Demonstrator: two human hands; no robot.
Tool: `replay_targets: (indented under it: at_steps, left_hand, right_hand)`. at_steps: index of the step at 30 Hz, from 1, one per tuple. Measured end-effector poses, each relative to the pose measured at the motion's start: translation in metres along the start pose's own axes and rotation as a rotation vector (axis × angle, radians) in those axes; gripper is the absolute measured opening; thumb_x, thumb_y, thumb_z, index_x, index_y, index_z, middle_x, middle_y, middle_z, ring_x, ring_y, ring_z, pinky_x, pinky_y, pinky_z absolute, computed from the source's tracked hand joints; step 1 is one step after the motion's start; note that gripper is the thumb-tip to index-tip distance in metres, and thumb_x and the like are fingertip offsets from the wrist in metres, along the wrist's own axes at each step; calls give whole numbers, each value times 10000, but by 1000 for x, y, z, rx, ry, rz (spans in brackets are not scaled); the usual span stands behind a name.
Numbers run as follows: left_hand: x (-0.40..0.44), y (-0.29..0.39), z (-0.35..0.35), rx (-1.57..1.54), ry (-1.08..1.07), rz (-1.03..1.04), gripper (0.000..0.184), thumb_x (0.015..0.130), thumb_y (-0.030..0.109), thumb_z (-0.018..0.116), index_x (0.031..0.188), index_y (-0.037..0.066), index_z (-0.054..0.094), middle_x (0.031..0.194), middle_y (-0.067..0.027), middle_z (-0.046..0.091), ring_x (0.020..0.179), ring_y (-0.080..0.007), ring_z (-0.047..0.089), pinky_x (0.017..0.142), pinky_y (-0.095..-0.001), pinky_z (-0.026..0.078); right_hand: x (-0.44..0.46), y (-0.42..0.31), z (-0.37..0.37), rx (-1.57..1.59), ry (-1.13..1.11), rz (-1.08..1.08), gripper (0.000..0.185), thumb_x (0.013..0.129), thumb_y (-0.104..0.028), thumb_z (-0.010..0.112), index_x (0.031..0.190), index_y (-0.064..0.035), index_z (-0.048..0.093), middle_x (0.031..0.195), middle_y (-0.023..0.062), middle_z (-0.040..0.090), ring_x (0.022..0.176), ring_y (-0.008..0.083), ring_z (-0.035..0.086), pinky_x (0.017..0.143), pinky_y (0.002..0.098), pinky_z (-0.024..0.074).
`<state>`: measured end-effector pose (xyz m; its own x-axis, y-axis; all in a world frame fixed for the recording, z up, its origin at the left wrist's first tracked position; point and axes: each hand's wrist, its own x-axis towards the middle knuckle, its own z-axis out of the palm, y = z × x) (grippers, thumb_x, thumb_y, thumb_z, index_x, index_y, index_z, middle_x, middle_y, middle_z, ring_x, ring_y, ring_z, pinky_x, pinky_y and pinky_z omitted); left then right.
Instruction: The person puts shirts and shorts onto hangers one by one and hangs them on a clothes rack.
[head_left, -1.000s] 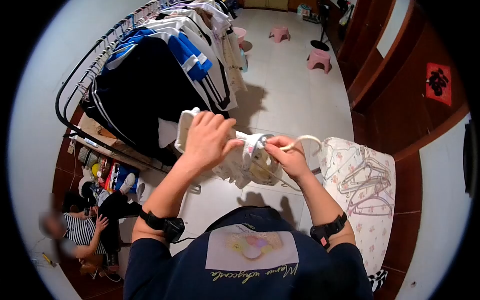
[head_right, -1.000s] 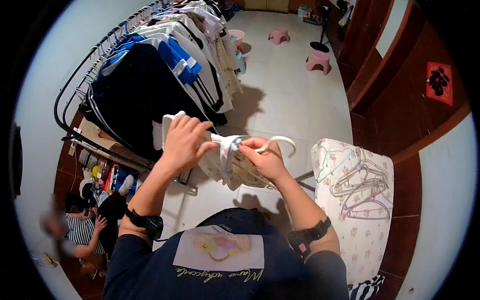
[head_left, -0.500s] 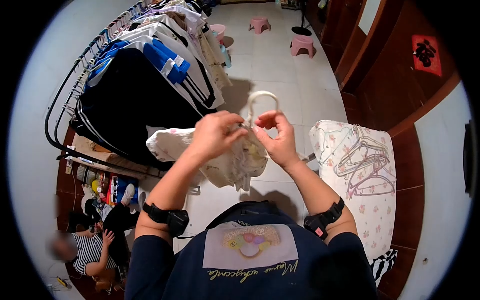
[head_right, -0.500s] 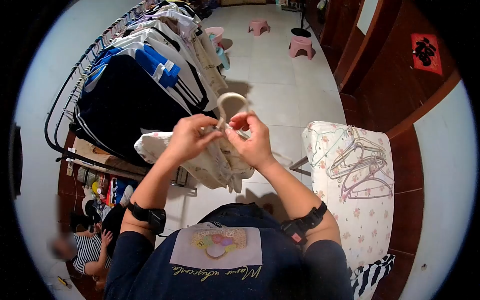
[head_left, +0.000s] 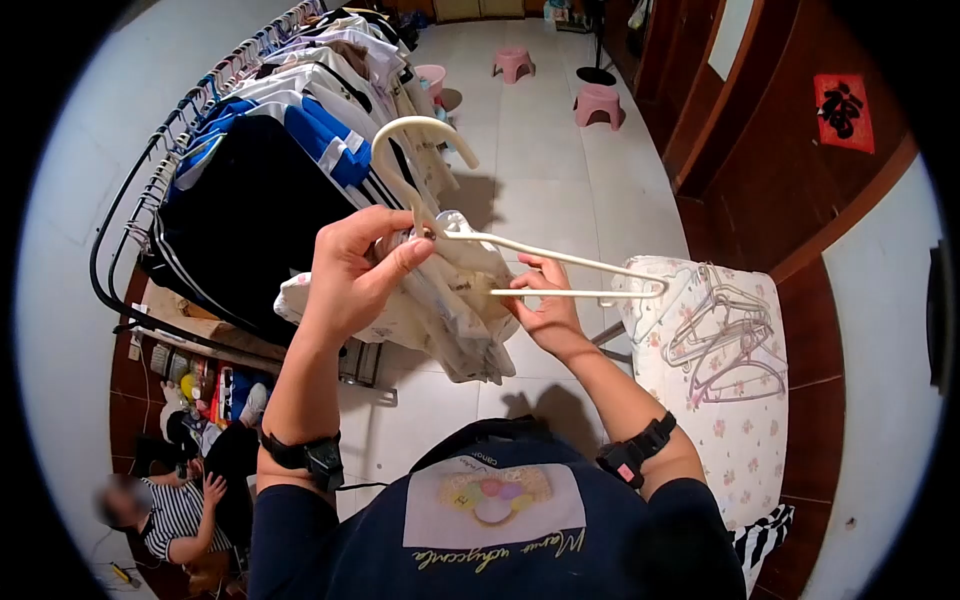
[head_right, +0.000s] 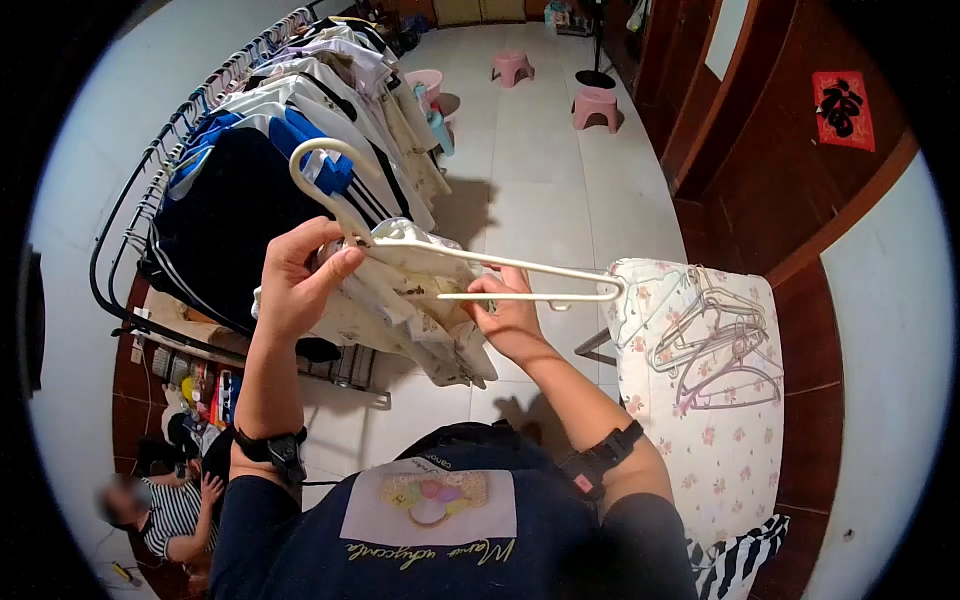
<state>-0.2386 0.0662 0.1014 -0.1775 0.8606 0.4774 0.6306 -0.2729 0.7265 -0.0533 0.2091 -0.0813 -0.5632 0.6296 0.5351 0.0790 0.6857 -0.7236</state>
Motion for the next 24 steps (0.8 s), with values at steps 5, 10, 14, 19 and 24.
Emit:
replay_targets:
  at_steps: [5, 10, 14, 19, 24]
  left_hand:
    - [-12, 0, -12, -153, 30, -23, 189, 838, 133, 740, 956, -11, 708, 769, -6, 600, 631, -45, 485, 548, -198, 362]
    - [-31, -19, -30, -51, 129, -53, 198, 843, 165, 748, 952, 3, 714, 742, 0, 555, 614, -50, 466, 525, -195, 368]
    - [-42, -48, -35, 18, 155, -101, 171, 830, 144, 756, 943, 22, 717, 732, 11, 547, 619, -56, 452, 525, -200, 357]
    - [-49, -71, -29, 136, 163, -104, 170, 798, 112, 772, 938, 30, 719, 692, 5, 508, 610, -82, 429, 530, -240, 360]
    - [-53, -82, -16, 310, 151, -39, 185, 776, 75, 776, 951, 54, 721, 671, -20, 484, 567, -125, 426, 510, -273, 353]
  right_hand:
    - [-3, 15, 22, 418, -106, 233, 237, 727, -18, 740, 959, -42, 698, 1035, 131, 615, 979, 274, 606, 837, 323, 502]
    - [-9, 35, 12, 195, 97, 5, 281, 747, 87, 593, 999, -4, 679, 1019, 104, 592, 849, 217, 599, 771, 305, 503]
    - [-12, 41, -19, 334, -97, 155, 435, 752, 132, 458, 1083, -24, 693, 1063, 50, 561, 860, 124, 534, 784, 219, 455]
    - [-6, 47, -38, 412, -120, 212, 437, 766, 124, 439, 1092, -17, 694, 1084, 36, 581, 833, 128, 550, 794, 238, 463]
    - [3, 35, -54, 258, -10, 150, 388, 777, 91, 472, 1068, -17, 703, 1044, 70, 639, 875, 145, 590, 787, 252, 479]
